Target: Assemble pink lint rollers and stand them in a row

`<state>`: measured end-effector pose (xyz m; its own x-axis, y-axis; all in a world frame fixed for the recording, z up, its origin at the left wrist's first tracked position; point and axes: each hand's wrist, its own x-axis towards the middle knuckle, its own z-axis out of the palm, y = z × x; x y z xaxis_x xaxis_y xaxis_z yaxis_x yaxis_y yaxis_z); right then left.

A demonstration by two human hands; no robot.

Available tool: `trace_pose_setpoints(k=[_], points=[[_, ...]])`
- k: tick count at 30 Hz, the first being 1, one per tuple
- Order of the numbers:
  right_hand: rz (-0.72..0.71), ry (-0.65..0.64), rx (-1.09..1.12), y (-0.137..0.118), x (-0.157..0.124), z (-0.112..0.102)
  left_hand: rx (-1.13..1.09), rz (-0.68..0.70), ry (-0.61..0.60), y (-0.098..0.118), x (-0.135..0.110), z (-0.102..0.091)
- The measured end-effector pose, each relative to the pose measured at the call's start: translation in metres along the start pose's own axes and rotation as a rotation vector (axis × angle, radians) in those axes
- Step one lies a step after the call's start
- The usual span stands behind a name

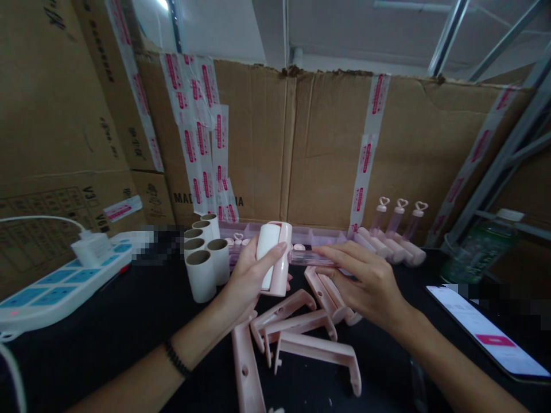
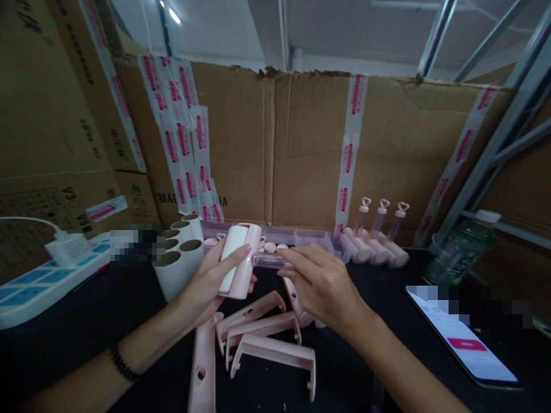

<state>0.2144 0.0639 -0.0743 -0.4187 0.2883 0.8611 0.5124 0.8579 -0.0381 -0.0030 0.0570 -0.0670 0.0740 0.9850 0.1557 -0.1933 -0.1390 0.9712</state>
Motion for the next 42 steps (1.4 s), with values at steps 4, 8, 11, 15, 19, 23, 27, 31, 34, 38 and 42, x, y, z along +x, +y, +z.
trace_pose_setpoints(k=[4,8,11,15,19,23,27,31,34,38,42], points=[[0.086,0.025,0.061,-0.005,0.006,-0.008,0.054,0.084,-0.056,0.006,0.004,-0.002],[0.086,-0.012,0.039,-0.002,0.023,-0.024,0.315,0.345,-0.016,0.012,0.009,-0.012],[0.113,-0.152,0.024,0.000,0.042,-0.034,0.598,0.607,0.022,0.015,0.010,-0.021],[0.109,-0.382,0.107,-0.006,0.069,-0.037,0.806,0.689,-0.182,0.023,0.006,-0.023],[0.073,-0.520,0.255,-0.010,0.094,-0.029,0.691,0.534,-0.242,0.026,0.006,-0.021],[0.171,-0.332,0.492,0.019,0.110,-0.002,0.267,0.316,-0.204,0.027,0.009,-0.024],[0.362,-0.417,0.267,0.060,0.110,0.045,-0.160,0.218,-0.161,0.033,0.009,-0.027],[0.425,-0.500,0.260,0.067,0.097,0.083,-0.277,0.196,-0.206,0.037,0.011,-0.029],[0.452,-0.476,0.304,0.057,0.089,0.098,-0.249,0.191,-0.231,0.036,0.013,-0.029],[0.479,-0.422,0.354,0.052,0.085,0.108,-0.144,0.222,-0.257,0.031,0.012,-0.026],[0.504,-0.369,0.378,0.062,0.085,0.109,0.023,0.267,-0.249,0.026,0.007,-0.024]])
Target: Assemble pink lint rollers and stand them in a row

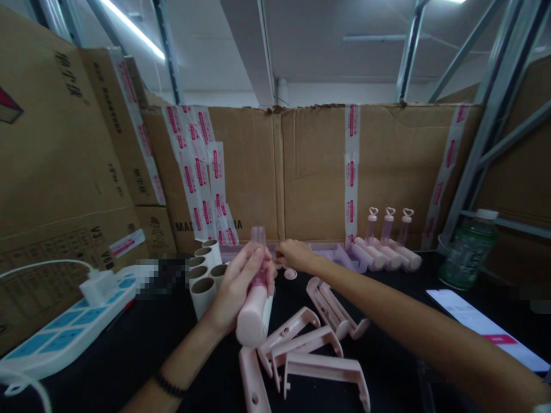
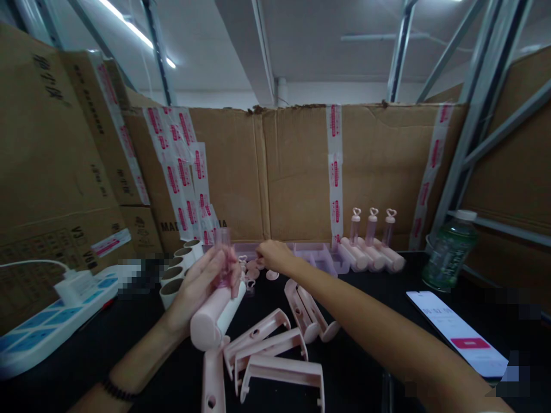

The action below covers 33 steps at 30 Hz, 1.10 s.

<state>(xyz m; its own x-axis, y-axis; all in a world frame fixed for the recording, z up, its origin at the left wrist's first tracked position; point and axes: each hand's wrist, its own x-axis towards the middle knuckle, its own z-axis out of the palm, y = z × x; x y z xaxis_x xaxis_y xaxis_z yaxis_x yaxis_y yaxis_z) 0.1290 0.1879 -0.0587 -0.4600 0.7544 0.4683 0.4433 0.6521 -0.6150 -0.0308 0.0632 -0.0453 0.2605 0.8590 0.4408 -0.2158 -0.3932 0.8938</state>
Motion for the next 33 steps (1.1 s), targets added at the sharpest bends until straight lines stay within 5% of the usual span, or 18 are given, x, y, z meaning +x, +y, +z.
trace_pose_setpoints(k=[5,11,19,25,33], points=[[0.006,0.073,0.077,-0.009,-0.012,-0.027,0.306,0.022,-0.019,-0.004,-0.005,0.002],[0.022,0.103,0.641,-0.054,-0.064,-0.058,0.598,0.052,-0.085,-0.002,-0.007,0.009],[-0.001,-0.026,0.407,-0.083,-0.088,-0.064,0.943,0.074,-0.093,-0.003,-0.008,0.008],[-0.029,0.004,0.241,-0.082,-0.087,-0.061,1.097,0.086,-0.152,0.004,-0.011,0.011],[-0.006,-0.087,0.273,-0.084,-0.088,-0.065,1.190,0.092,-0.148,0.009,-0.017,0.018]])
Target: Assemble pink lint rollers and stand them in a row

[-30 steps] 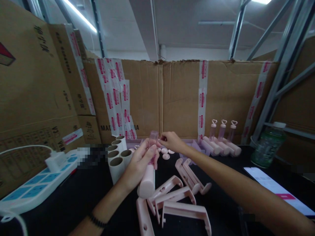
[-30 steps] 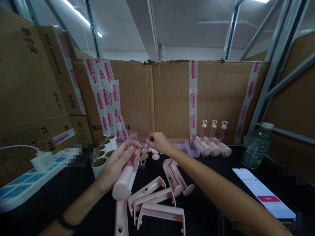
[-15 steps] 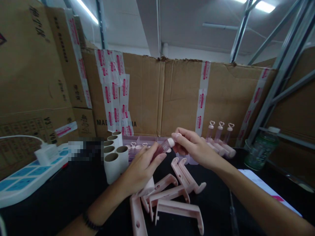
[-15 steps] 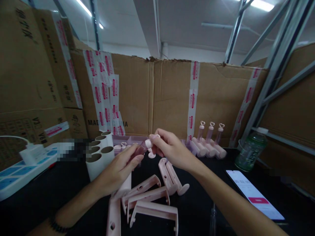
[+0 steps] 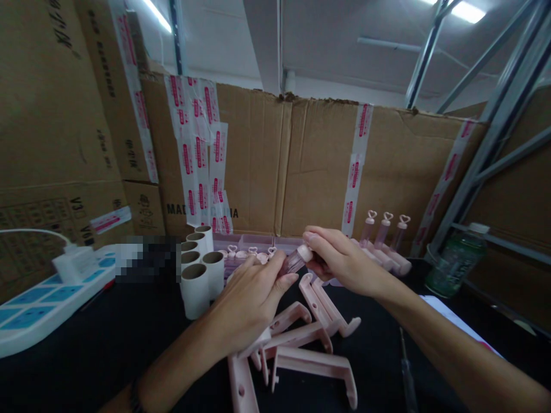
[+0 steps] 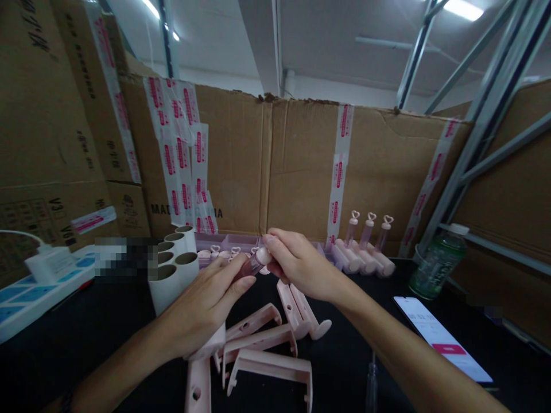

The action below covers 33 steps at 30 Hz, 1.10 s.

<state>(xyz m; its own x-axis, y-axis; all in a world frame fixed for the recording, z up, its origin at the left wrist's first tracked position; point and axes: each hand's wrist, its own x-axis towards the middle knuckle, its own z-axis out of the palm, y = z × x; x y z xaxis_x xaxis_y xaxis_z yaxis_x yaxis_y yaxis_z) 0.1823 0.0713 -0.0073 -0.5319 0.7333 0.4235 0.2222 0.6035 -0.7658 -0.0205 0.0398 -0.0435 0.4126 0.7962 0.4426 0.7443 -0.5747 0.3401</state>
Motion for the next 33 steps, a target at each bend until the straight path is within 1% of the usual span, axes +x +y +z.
trace_pose_setpoints(k=[8,13,17,20,22,24,26,29,33], points=[[-0.024,-0.051,-0.117,-0.004,-0.005,-0.006,0.027,0.043,-0.001,0.003,-0.002,-0.001],[-0.019,-0.063,-0.069,-0.003,-0.007,-0.006,0.008,0.029,-0.018,0.005,-0.001,-0.001],[0.013,-0.053,0.042,0.001,-0.008,-0.002,0.022,0.021,-0.046,0.005,-0.001,0.001],[0.070,0.018,0.197,0.002,-0.008,0.007,0.051,0.031,-0.041,0.004,-0.001,0.002],[0.081,0.076,0.291,0.002,-0.008,0.014,0.081,0.045,-0.024,0.003,-0.002,0.003],[0.076,0.112,0.351,0.004,-0.009,0.019,0.105,0.059,-0.010,0.003,-0.002,0.004],[0.079,0.120,0.373,0.006,-0.009,0.021,0.115,0.069,-0.008,0.003,-0.003,0.005],[0.077,0.108,0.317,0.007,-0.009,0.018,0.114,0.067,-0.021,0.005,-0.004,0.004],[0.055,0.090,0.160,0.001,-0.009,0.011,0.106,0.062,-0.062,0.007,-0.006,0.001]])
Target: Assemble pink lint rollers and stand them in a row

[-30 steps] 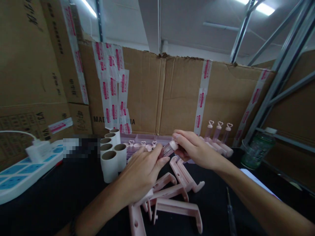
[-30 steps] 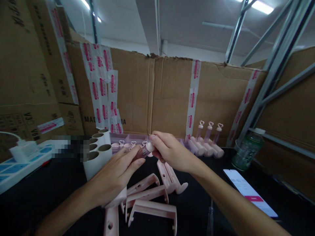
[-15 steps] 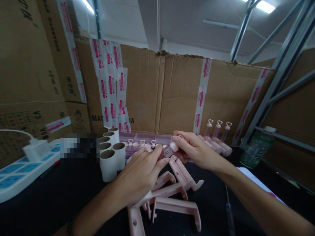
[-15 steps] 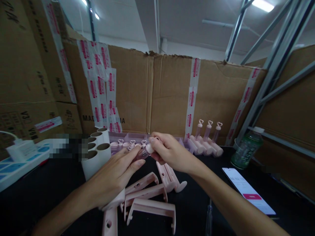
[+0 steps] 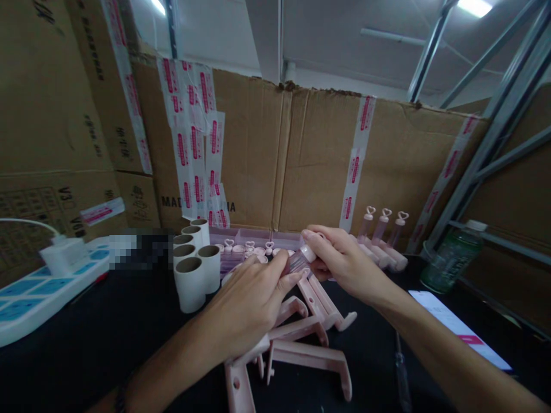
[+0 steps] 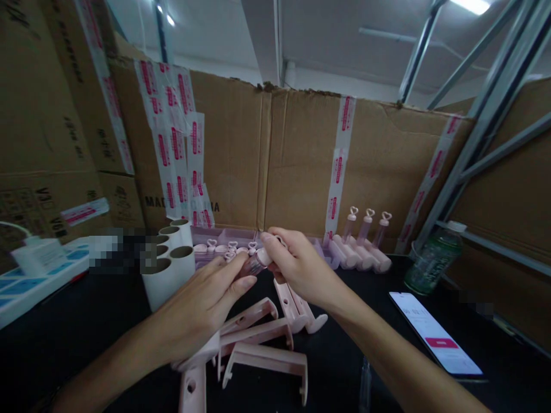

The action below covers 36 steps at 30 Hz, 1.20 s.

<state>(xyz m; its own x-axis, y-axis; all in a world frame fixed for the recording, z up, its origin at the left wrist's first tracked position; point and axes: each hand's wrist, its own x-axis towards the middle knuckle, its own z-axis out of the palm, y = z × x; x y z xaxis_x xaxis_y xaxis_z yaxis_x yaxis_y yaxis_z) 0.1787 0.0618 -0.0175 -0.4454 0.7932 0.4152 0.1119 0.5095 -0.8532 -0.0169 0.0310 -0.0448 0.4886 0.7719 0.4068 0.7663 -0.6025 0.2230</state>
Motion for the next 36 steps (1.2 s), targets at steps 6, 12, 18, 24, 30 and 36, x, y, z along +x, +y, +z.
trace_pose_setpoints(k=[6,12,18,24,30,36], points=[[-0.030,0.005,-0.136,0.001,-0.002,-0.001,0.023,0.067,0.024,-0.006,-0.001,0.009],[0.016,0.108,-0.004,0.017,-0.008,0.010,0.062,0.070,0.018,-0.004,0.000,0.013],[-0.009,0.207,0.036,0.018,-0.012,0.018,0.102,0.078,0.031,0.000,0.002,0.011],[0.076,0.215,0.066,0.014,-0.007,0.020,0.259,0.104,0.061,0.002,0.002,0.008],[0.102,0.225,0.080,0.013,-0.006,0.023,0.252,0.100,0.079,-0.001,0.002,0.011],[0.113,0.165,0.071,-0.001,0.002,0.005,-0.059,-0.116,0.149,0.004,0.012,0.005]])
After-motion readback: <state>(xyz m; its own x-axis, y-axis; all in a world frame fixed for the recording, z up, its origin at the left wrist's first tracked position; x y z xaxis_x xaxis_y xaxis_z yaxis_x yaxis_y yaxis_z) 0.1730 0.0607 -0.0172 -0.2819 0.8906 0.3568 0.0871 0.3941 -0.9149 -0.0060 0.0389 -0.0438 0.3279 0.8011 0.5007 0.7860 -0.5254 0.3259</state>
